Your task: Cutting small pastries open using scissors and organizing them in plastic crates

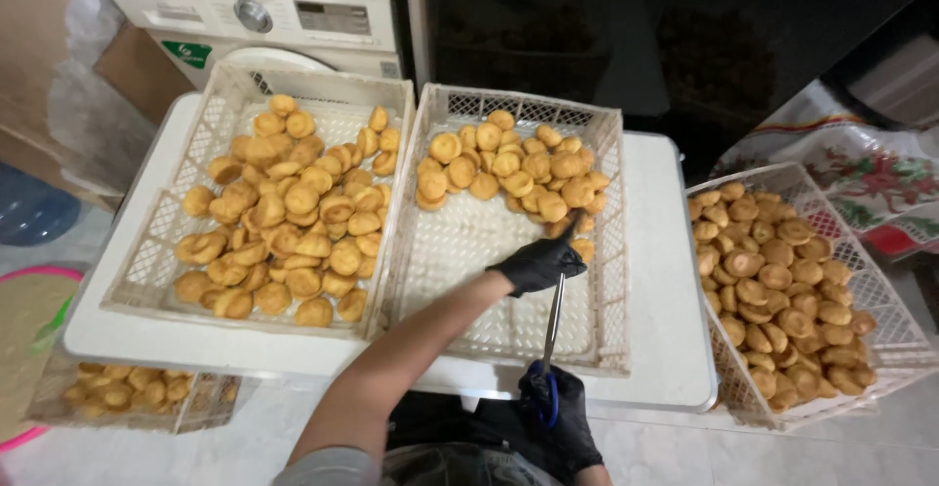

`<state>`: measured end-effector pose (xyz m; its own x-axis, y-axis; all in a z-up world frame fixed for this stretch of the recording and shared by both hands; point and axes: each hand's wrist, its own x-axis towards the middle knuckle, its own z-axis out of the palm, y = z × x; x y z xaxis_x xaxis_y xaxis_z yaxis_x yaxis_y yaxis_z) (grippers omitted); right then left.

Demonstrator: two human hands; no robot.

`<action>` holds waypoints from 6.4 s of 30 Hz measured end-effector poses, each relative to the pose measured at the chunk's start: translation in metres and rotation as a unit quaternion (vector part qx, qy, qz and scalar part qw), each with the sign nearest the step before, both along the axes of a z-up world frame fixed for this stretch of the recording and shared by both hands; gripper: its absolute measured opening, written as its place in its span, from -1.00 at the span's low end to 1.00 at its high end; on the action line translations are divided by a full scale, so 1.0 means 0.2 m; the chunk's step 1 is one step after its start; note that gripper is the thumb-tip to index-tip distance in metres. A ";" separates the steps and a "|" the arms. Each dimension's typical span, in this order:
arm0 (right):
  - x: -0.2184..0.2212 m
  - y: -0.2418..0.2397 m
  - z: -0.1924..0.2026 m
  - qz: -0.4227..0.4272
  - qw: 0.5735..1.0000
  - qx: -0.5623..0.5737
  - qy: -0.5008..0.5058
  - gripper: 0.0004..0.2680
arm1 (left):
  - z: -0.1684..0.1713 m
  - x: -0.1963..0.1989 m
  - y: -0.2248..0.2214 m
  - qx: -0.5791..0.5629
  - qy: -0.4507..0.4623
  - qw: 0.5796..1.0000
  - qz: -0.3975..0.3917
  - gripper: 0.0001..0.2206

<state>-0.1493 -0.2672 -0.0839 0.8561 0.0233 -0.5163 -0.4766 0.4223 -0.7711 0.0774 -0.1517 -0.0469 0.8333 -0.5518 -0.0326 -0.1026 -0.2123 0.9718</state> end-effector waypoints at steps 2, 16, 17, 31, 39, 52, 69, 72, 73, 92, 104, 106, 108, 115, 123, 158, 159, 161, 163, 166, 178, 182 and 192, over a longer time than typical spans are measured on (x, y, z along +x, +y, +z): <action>-0.01 -0.04 -0.04 0.004 0.999 0.025 -0.036 -0.90 | -0.27 0.18 -0.14 0.213 -0.296 0.931 -0.012 -0.36; 0.01 -0.05 0.02 -0.038 0.994 0.099 -0.012 -0.90 | -0.38 0.35 -0.32 0.385 -0.449 0.806 0.018 -0.59; 0.01 -0.04 0.04 -0.042 0.995 0.085 -0.003 -0.87 | -0.33 0.34 -0.30 0.367 -0.454 0.812 0.019 -0.67; 0.00 -0.05 -0.01 0.008 1.000 0.019 -0.004 -0.90 | -0.45 0.14 0.32 0.403 -0.344 0.840 -0.116 -0.83; -0.01 0.04 -0.01 0.008 0.996 0.089 -0.008 -0.99 | 0.12 -0.33 0.54 -0.119 -0.073 0.990 0.035 -0.73; -0.01 0.12 0.48 0.206 0.932 -0.294 -0.055 -0.80 | -0.07 -0.49 0.45 -0.470 0.203 0.817 0.265 -0.49; -0.06 0.03 0.27 0.268 0.861 -0.403 -0.154 -0.74 | -0.10 -0.46 0.49 -0.448 0.078 0.841 0.293 -0.53; -0.04 0.08 0.48 0.284 0.849 -0.444 -0.014 -0.70 | -0.04 -0.48 0.51 -0.401 0.072 0.866 0.290 -0.56; -0.03 0.09 0.54 0.300 0.849 -0.432 -0.051 -0.75 | -0.04 -0.49 0.51 -0.393 0.076 0.872 0.283 -0.56; -0.01 0.10 0.34 0.170 0.946 -0.216 -0.170 -0.74 | -0.18 -0.39 0.59 -0.453 0.101 0.864 0.195 -0.63; 0.03 0.04 0.16 0.179 0.933 -0.281 -0.133 -0.88 | -0.35 -0.15 0.45 0.322 -0.396 0.859 0.050 -0.38; 0.03 0.07 0.34 0.193 0.930 -0.285 -0.130 -0.91 | -0.52 -0.17 0.43 0.367 -0.353 0.860 0.041 -0.38; 0.04 0.07 0.36 0.208 0.927 -0.286 -0.125 -0.94 | -0.57 -0.17 0.44 0.412 -0.307 0.857 0.031 -0.39; 0.05 0.00 0.12 0.186 0.939 -0.269 -0.108 -0.94 | -0.36 -0.20 0.47 0.332 -0.250 0.910 -0.004 -0.68; 0.03 -0.02 0.00 0.100 0.989 -0.112 0.009 -0.89 | 0.25 -0.32 0.45 -0.157 -0.018 0.979 0.125 -0.55; 0.01 0.03 0.28 0.318 0.840 -0.411 -0.156 -0.79 | 0.10 -0.48 0.58 -0.396 0.047 0.888 0.228 -0.64; 0.00 0.03 0.25 0.318 0.840 -0.410 -0.156 -0.79 | 0.10 -0.48 0.58 -0.395 0.046 0.889 0.228 -0.64; -0.01 0.01 0.20 0.325 0.835 -0.405 -0.181 -0.79 | 0.09 -0.48 0.57 -0.383 0.041 0.894 0.229 -0.61; -0.05 0.00 0.19 0.293 0.866 -0.384 -0.128 -0.71 | 0.06 -0.48 0.56 -0.373 0.038 0.899 0.228 -0.60; -0.07 -0.03 0.06 0.274 0.870 -0.400 -0.092 -0.63 | 0.06 -0.52 0.56 -0.338 0.014 0.916 0.214 -0.58; -0.06 0.09 0.07 0.246 0.916 -0.254 -0.190 -0.75 | 0.05 -0.64 0.52 -0.354 0.126 0.907 0.187 -0.58; -0.03 0.17 0.24 0.258 0.908 -0.219 -0.247 -0.85 | 0.03 -0.66 0.54 -0.397 0.154 0.892 0.154 -0.63; -0.04 0.21 0.32 0.220 0.942 -0.241 -0.082 -0.72 | 0.21 -0.68 0.65 -0.332 0.067 0.940 0.029 -0.80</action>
<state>-0.1565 -0.2245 -0.0206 0.8874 0.1923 -0.4190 -0.3808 -0.2065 -0.9013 -0.0580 -0.0210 -0.0039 0.8753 -0.4421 0.1961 0.0240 0.4447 0.8954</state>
